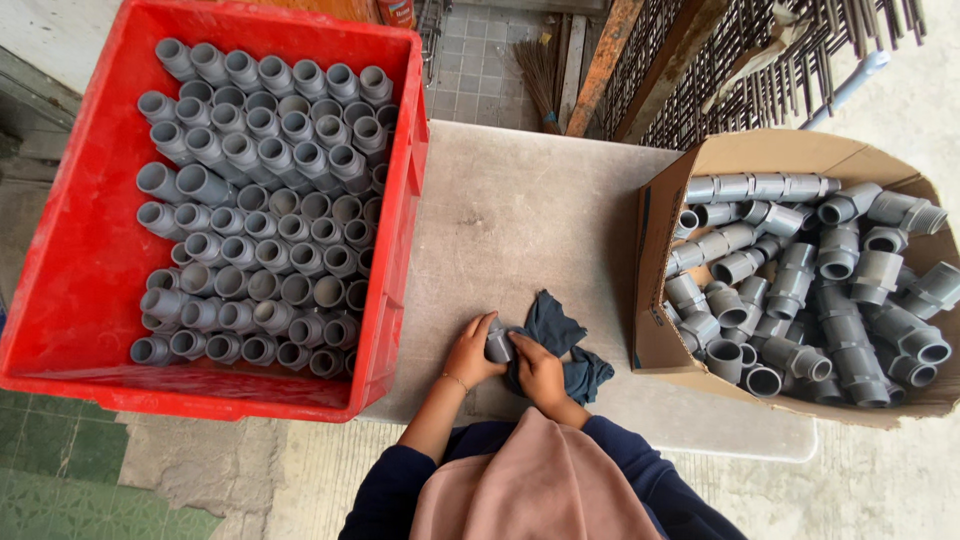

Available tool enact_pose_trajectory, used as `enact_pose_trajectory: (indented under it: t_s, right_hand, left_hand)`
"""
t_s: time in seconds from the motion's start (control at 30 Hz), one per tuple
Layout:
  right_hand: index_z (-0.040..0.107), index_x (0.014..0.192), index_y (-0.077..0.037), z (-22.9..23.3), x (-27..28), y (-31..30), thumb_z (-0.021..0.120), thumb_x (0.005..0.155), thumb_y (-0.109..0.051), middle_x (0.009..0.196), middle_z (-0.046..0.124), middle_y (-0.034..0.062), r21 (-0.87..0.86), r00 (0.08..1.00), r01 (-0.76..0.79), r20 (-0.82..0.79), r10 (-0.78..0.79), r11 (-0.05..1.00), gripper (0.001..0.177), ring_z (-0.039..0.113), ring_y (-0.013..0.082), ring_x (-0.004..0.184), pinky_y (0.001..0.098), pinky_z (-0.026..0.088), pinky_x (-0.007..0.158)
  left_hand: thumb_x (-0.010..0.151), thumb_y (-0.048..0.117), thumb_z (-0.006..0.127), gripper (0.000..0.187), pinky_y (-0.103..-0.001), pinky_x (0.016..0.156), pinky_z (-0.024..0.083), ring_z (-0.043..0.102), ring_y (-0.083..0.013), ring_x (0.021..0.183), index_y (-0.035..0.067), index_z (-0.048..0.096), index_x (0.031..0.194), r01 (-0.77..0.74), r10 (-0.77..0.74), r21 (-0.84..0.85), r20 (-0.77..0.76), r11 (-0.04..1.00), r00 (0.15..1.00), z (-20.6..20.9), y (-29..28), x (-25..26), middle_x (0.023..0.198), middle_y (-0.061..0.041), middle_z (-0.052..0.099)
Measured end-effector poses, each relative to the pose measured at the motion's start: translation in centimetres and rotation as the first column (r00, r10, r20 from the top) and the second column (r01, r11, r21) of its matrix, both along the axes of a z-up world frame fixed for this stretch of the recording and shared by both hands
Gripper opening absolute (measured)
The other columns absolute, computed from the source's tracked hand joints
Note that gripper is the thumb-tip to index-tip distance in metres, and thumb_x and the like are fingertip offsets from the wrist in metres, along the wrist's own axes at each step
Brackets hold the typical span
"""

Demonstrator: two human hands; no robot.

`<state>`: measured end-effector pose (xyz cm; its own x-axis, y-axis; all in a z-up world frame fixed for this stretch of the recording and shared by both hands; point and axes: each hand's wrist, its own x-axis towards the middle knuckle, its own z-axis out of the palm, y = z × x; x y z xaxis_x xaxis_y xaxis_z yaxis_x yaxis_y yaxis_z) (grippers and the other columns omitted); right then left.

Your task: The person wipes gray pipe fittings one by one using a dark cloth. They pick each fitting from a cardboard box, wipe it on a table, and place it into a red plastic bin. The process is repeated for multiple fittings throughout the clip.

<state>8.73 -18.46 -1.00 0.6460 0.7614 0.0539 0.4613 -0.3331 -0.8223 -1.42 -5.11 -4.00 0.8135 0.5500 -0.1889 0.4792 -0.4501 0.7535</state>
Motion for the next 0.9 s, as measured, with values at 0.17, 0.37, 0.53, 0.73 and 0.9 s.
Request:
enact_pose_trajectory:
  t_s: [0.17,0.37,0.53,0.73,0.9]
  right_hand:
    - [0.064,0.127,-0.020,-0.2,-0.5,0.3,0.058,0.088,-0.014,0.125,0.066,0.0016,0.089,0.929,-0.156,0.350,0.116,0.984,0.040,0.069,0.0242,0.100,0.0364,0.057,0.080]
    - [0.052,0.136,-0.027,0.4,-0.5,0.1,0.051,0.091,-0.039,0.147,0.044,-0.0036,-0.240,0.773,-0.231,0.543,0.327,0.943,0.047,0.028,0.0390,0.138,0.0633,0.016,0.103]
    - [0.044,0.142,-0.001,-2.7,0.2,-0.1,0.055,0.073,-0.002,0.146,0.044,0.0204,-0.013,0.755,-0.526,0.453,0.474,0.850,0.069,0.039,0.0470,0.132,0.0510,0.033,0.108]
    - [0.047,0.143,-0.013,-1.5,1.5,0.1,0.053,0.076,-0.012,0.146,0.048,0.0057,-0.110,0.684,-0.490,0.567,0.459,0.865,0.067,0.025,0.0419,0.142,0.0695,0.006,0.107]
    - [0.057,0.136,-0.015,-2.4,1.9,1.3,0.049,0.079,-0.006,0.141,0.055,0.0036,-0.011,0.770,-0.470,0.484,0.416,0.883,0.058,0.039,0.0378,0.136,0.0484,0.031,0.109]
  left_hand:
    - [0.054,0.012,0.074,0.099,-0.045,0.108,0.043,0.049,-0.0379,0.128,0.017,0.037,0.146,0.012,-0.012,0.022,0.016,1.000,1.000,0.1,0.1,0.3,0.140,-0.014,0.044]
    - [0.055,0.004,0.073,0.099,-0.046,0.107,0.043,0.048,-0.0392,0.128,0.015,0.037,0.146,0.026,-0.027,0.027,0.047,0.999,0.999,0.3,0.0,0.0,0.139,-0.016,0.045]
    - [0.056,0.010,0.075,0.096,-0.047,0.108,0.042,0.047,-0.0411,0.129,0.011,0.038,0.145,0.017,-0.017,-0.003,0.078,1.000,0.997,0.6,0.0,-0.1,0.138,-0.020,0.045]
    - [0.055,0.014,0.077,0.098,-0.047,0.108,0.042,0.048,-0.0410,0.128,0.011,0.037,0.145,0.005,-0.004,-0.003,0.092,1.000,0.996,1.4,0.1,0.4,0.137,-0.020,0.045]
    - [0.056,0.013,0.074,0.100,-0.046,0.110,0.042,0.047,-0.0382,0.130,0.013,0.034,0.148,0.004,-0.004,-0.004,0.026,1.000,1.000,1.6,0.6,1.3,0.141,-0.017,0.043]
